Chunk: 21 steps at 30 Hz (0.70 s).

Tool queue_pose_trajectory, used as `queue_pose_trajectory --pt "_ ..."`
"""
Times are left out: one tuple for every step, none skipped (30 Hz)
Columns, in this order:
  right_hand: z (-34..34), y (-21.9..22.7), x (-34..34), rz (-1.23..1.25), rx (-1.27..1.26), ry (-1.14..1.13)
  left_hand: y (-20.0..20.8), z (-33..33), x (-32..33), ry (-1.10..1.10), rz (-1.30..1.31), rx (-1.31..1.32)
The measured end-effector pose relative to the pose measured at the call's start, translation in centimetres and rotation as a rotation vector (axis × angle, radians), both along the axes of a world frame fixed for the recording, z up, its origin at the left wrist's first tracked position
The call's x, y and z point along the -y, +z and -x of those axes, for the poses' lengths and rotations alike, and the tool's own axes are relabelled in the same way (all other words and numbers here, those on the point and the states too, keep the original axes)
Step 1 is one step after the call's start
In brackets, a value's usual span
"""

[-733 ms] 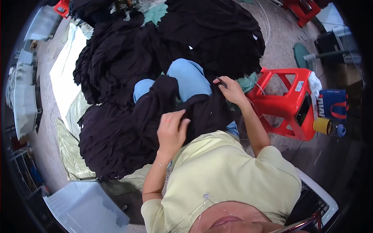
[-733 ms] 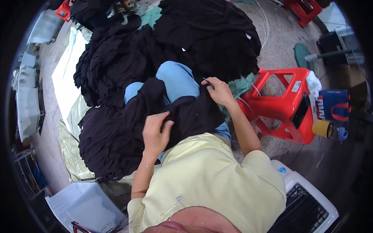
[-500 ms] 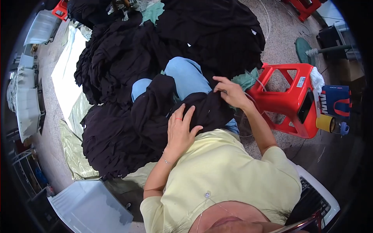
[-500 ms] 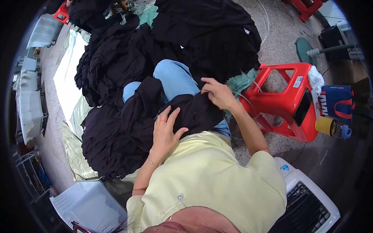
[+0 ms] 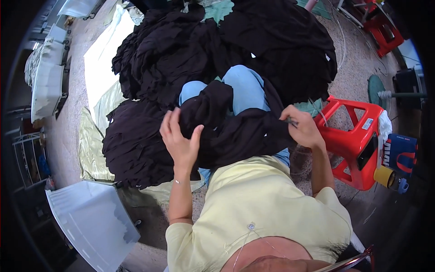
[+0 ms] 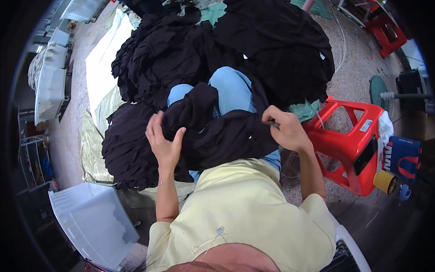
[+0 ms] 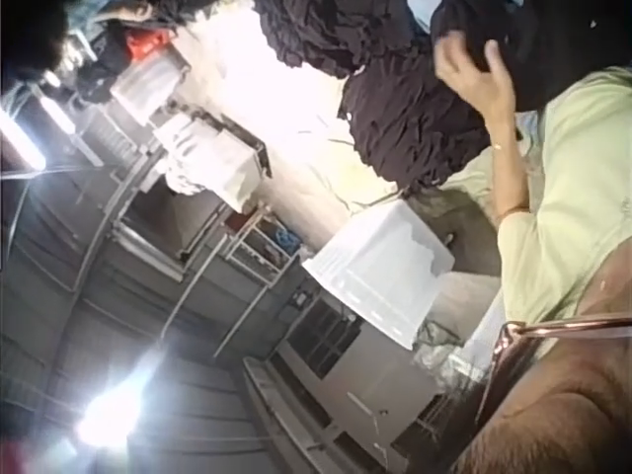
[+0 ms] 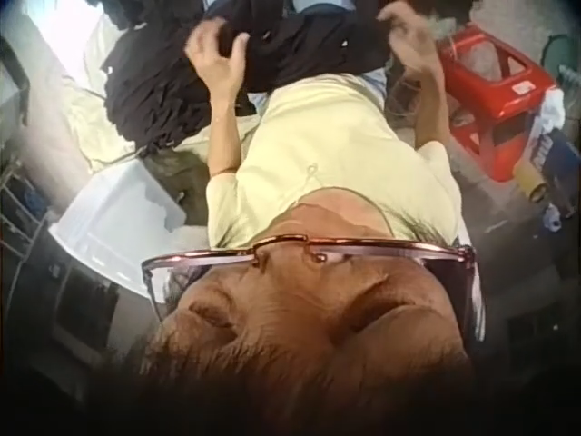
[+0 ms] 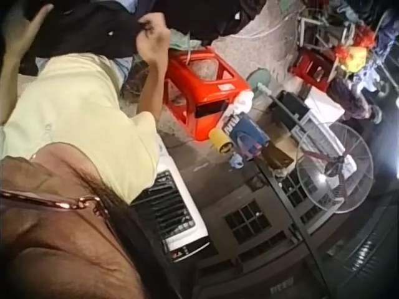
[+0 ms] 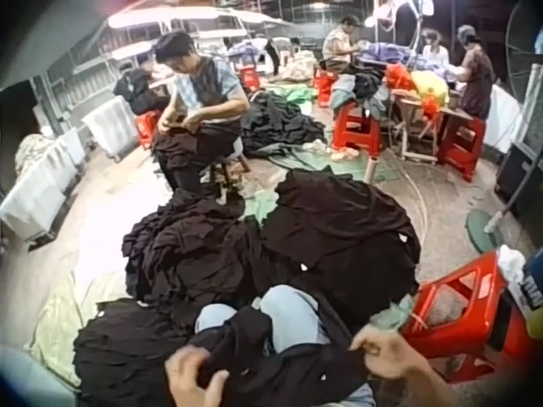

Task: Inspecting black garments from a pile on the floor and trimming excess threads or labels using small snips.

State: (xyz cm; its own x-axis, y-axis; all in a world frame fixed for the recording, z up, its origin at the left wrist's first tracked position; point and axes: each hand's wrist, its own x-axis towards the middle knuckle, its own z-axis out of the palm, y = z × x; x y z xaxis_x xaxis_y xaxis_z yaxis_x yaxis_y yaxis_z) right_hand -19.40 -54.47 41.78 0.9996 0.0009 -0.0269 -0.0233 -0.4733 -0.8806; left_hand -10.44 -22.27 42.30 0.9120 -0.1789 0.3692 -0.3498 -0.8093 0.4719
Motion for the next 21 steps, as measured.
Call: queue_pose_trajectory --pt "-0.5 0.0 -0.1 0.049 -0.058 0.046 -0.5 -0.8 -0.5 0.082 -0.093 0.012" --pt "-1.0 -0.1 0.1 0.096 -0.113 0.038 -1.9 -1.6 -2.1 0.036 -0.126 -0.14" --pt "-1.6 -0.1 0.2 0.142 -0.163 0.036 -3.3 -2.0 -3.6 -0.004 -0.16 -0.289" --pt "-1.9 -0.7 0.2 0.062 -0.048 -0.025 -3.8 -2.2 -3.7 0.008 0.049 -0.329" --pt "-2.4 -1.4 0.2 -0.082 -0.002 -0.07 -4.0 -2.4 -3.9 0.013 0.182 -0.343" --pt "-2.8 -1.8 0.2 -0.227 0.036 -0.118 -3.6 -2.2 -3.7 0.013 0.314 -0.364" --pt "-3.9 -1.4 -0.7 -0.302 0.122 -0.175 -2.8 -2.1 -3.2 -0.001 0.556 -0.442" --pt "-4.9 -0.7 -1.5 -0.383 0.014 -0.211 -2.0 -1.9 -3.0 -0.098 0.564 -0.358" --pt "-6.0 0.0 -2.2 -0.461 -0.095 -0.248 -1.1 -1.7 -2.6 -0.197 0.573 -0.275" --pt "-7.5 -1.6 -3.2 -0.492 -0.067 -0.267 -0.2 -1.4 -1.9 -0.331 0.525 -0.215" --pt "-8.4 -2.6 -4.1 -0.512 -0.191 -0.302 1.0 -0.9 -1.1 -0.428 0.474 -0.238" --pt "-9.8 -3.2 -5.4 -0.524 -0.252 -0.226 1.4 0.0 -0.7 -0.47 0.438 -0.27" --pt "-10.7 -3.9 -6.4 -0.616 -0.366 -0.141 1.4 0.8 -0.3 -0.522 0.432 -0.336" --pt "-11.5 -4.3 -7.5 -0.629 -0.421 -0.07 0.9 1.5 0.3 -0.568 0.45 -0.364" --pt "-11.9 -4.9 -8.6 -0.596 -0.423 0.042 0.5 2.1 0.5 -0.593 0.464 -0.384" --pt "-12.2 -5.3 -9.4 -0.563 -0.424 0.154 0.3 2.7 0.7 -0.594 0.458 -0.397" --pt "-12.6 -5.4 -9.6 -0.555 -0.477 0.306 0.1 3.0 0.6 -0.588 0.457 -0.405" --pt "-12.8 -5.3 -9.8 -0.451 -0.548 0.374 -0.1 3.3 0.3 -0.58 0.46 -0.405" --pt "-12.9 -5.2 -10.0 -0.345 -0.617 0.44 -0.3 3.6 0.0 -0.543 0.413 -0.42" --pt "-12.7 -4.8 -10.0 -0.294 -0.603 0.372 -0.4 3.8 -0.2 -0.507 0.366 -0.437" --pt "-12.6 -5.2 -9.8 -0.292 -0.388 0.339 -0.3 4.0 -0.7 -0.485 0.249 -0.422"
